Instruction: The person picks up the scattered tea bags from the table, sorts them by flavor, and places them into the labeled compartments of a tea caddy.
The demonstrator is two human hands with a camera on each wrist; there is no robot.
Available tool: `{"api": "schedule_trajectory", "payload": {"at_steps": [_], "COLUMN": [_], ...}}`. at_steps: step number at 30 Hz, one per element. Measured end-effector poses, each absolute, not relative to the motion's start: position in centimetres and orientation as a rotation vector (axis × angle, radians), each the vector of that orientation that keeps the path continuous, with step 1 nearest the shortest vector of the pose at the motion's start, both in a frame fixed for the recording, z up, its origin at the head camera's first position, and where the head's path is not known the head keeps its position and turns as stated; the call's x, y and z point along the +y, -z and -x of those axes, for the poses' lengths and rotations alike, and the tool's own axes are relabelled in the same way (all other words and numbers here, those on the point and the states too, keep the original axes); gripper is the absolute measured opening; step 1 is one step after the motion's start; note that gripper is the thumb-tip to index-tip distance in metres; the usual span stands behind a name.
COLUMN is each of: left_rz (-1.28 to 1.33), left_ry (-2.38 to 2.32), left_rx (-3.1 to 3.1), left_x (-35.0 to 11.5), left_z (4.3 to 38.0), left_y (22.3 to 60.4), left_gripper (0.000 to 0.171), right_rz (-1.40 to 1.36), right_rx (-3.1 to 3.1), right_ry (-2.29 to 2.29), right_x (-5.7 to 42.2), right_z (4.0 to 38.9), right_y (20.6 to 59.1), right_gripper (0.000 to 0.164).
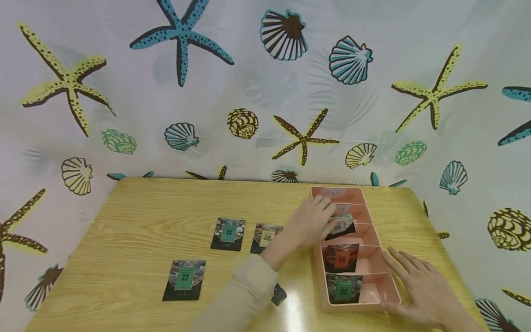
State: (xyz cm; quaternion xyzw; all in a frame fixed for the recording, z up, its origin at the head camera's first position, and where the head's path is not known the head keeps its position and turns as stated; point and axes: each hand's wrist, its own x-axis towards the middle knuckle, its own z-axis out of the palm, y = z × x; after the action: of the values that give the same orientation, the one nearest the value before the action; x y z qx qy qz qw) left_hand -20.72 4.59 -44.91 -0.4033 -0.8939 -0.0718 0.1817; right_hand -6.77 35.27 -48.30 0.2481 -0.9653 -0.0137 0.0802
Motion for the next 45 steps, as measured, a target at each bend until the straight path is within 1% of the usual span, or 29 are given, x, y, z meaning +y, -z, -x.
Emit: {"api": "schedule_trajectory", "payload": {"at_steps": [8, 17, 30, 38, 45], "left_rz": [1.192, 1.198, 1.194, 1.183, 1.159], "left_ry": [0.166, 0.113, 0.124, 0.141, 0.104], "left_rx": [-2.631, -2.675, -2.721, -2.763, -2.817], "left_x": [5.2, 5.5, 5.7, 4.5, 2.8], "left_z": [20.3, 20.4, 20.7, 21.1, 21.8], "left_y": [46.0, 47.3, 47.9, 47.1, 46.8], "left_gripper": [0.032, 0.036, 0.036, 0.034, 0.043], "right_rz": [-0.731, -0.727, -0.737, -0.735, -0.737], "right_rx": [-2.899, -2.898, -2.875, -2.879, -2.871], "right_ry": [0.033, 0.039, 0.04, 0.032, 0.032], "right_x": [35.1, 35.2, 35.3, 35.3, 35.3], "right_z": [6.7, 6.7, 6.9, 6.9, 6.9], "right_y": [48.1, 48.3, 48.4, 48.5, 48.6], "right_gripper": [0.108, 0.109, 0.109, 0.109, 0.109]}}
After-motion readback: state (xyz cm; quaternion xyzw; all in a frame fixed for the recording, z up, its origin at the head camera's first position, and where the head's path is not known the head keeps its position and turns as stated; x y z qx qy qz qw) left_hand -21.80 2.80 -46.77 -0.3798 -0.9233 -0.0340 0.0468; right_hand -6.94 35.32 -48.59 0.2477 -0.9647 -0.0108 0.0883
